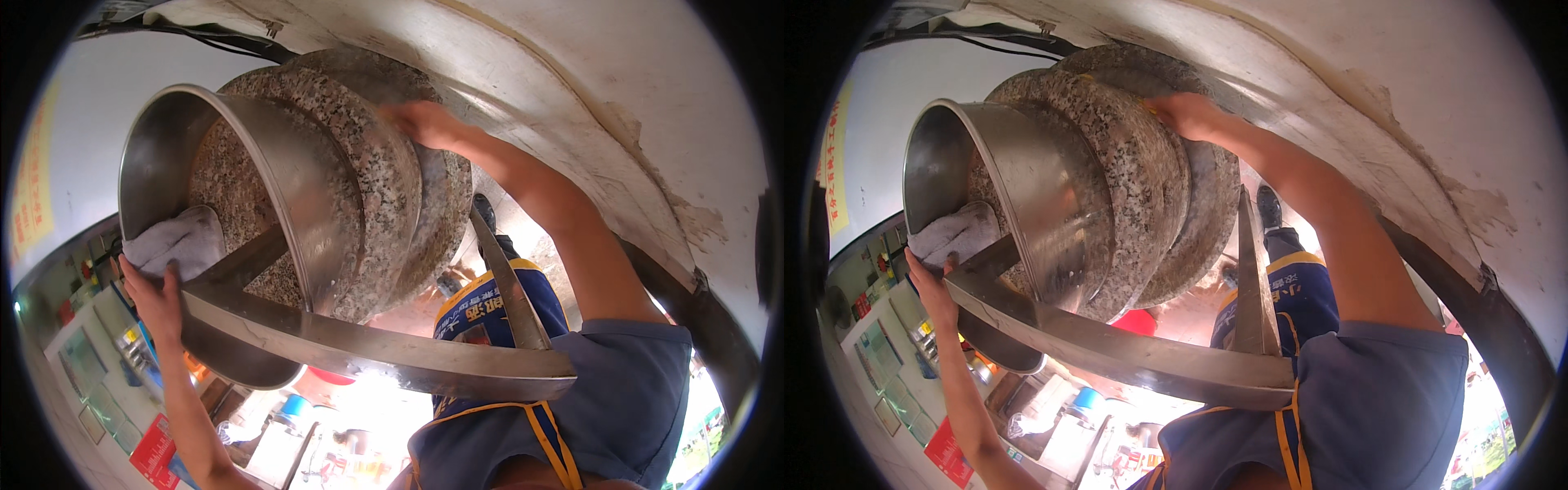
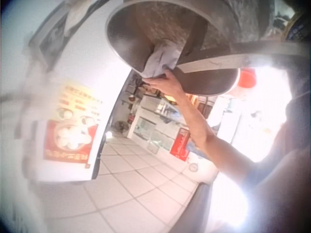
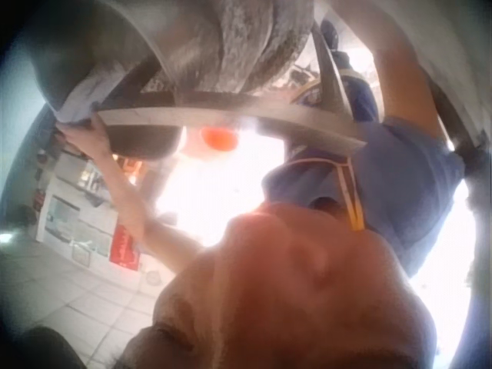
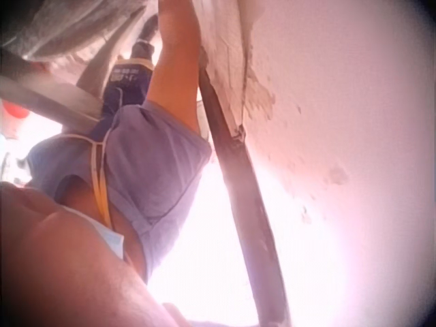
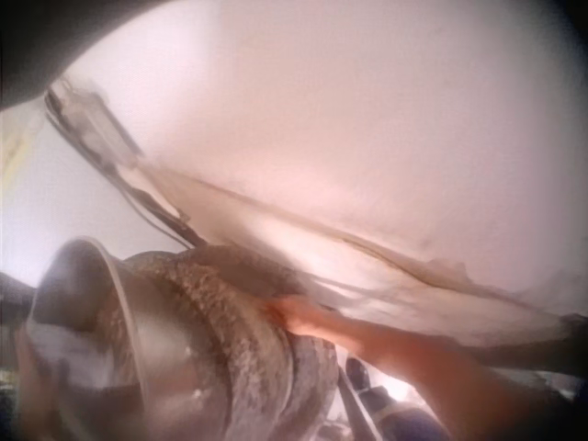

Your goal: The person operates a stone mill at a street food stall, adding grain from a plastic bag into the mill and using a yellow scoop to guide the flow. They collect the ground product into a metal bowl and wipe the mill with a cloth.

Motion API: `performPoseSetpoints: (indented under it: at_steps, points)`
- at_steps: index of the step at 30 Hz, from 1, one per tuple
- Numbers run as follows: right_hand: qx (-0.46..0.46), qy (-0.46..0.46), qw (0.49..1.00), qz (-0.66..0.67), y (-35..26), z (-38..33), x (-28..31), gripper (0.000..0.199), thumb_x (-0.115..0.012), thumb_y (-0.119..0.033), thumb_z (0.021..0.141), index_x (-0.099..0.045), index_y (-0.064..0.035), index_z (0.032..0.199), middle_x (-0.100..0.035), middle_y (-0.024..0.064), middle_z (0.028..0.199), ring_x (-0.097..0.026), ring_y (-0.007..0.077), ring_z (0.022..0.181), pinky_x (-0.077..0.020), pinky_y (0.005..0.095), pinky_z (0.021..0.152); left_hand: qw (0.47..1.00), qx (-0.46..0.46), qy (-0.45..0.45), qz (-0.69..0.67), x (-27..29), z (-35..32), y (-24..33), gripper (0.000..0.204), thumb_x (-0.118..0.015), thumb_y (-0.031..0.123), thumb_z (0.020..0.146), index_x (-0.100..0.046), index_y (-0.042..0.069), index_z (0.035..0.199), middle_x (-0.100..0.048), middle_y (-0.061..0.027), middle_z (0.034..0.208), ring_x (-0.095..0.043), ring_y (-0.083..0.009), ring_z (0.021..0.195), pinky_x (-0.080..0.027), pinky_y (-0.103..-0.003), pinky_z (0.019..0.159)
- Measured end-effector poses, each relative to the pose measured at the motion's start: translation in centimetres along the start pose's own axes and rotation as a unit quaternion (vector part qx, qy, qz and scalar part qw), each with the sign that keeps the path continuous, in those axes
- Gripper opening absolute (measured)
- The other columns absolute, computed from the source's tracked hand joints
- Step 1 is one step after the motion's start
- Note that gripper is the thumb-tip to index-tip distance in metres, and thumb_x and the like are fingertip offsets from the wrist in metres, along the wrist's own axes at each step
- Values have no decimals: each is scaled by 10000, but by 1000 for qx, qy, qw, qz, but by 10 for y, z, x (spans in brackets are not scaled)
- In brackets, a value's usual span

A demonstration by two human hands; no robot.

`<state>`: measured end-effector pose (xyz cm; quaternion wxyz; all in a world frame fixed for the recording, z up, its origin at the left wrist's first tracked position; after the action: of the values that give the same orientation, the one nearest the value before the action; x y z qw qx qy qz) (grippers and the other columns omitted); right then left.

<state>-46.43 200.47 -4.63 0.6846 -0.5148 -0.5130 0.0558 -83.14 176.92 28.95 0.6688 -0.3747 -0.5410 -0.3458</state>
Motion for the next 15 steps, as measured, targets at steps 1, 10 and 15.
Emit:
performPoseSetpoints:
  at_steps: [1, 10, 15]
  points:
    - [-50, -38, 998, -3, -1, -3, -4, 355, -497, -269, 1006, -570, -88, 1304, -668, 248, 1129, -661, 421, 989, -525, 490, 876, 1000, 1, 1, 1, 1, -2, -5, 864, -709, 279, 881, -210, 76, 1558, -418, -267, 1423, -445, -443, 1296, -396, -463, 1064]
    - [227, -225, 935, -157, -45, -122, -52, 421, -496, -167, 1018, -480, -207, 1437, -643, 139, 954, -626, 170, 622, -562, 297, 508, 999, -27, 32, -2, 0, -3, -9, 852, -701, 242, 878, -210, 84, 1556, -450, -273, 1373, -468, -463, 1268, -417, -479, 1034]
    - [143, -240, 958, -61, -62, -110, -24, 331, -508, -247, 1019, -571, -191, 1340, -610, 127, 803, -596, 188, 592, -522, 354, 499, 999, -24, 23, 1, 1, -11, -21, 836, -684, 244, 888, -205, 86, 1556, -456, -282, 1346, -502, -476, 1206, -457, -491, 974]
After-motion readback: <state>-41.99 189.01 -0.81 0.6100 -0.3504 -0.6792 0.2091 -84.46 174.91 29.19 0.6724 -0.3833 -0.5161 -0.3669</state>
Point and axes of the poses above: each hand's wrist, its own z-axis towards the middle knuckle, its own x-axis out of the back of the hand, y = z × x, the point moved 9 cm from there along z, towards the middle knuckle
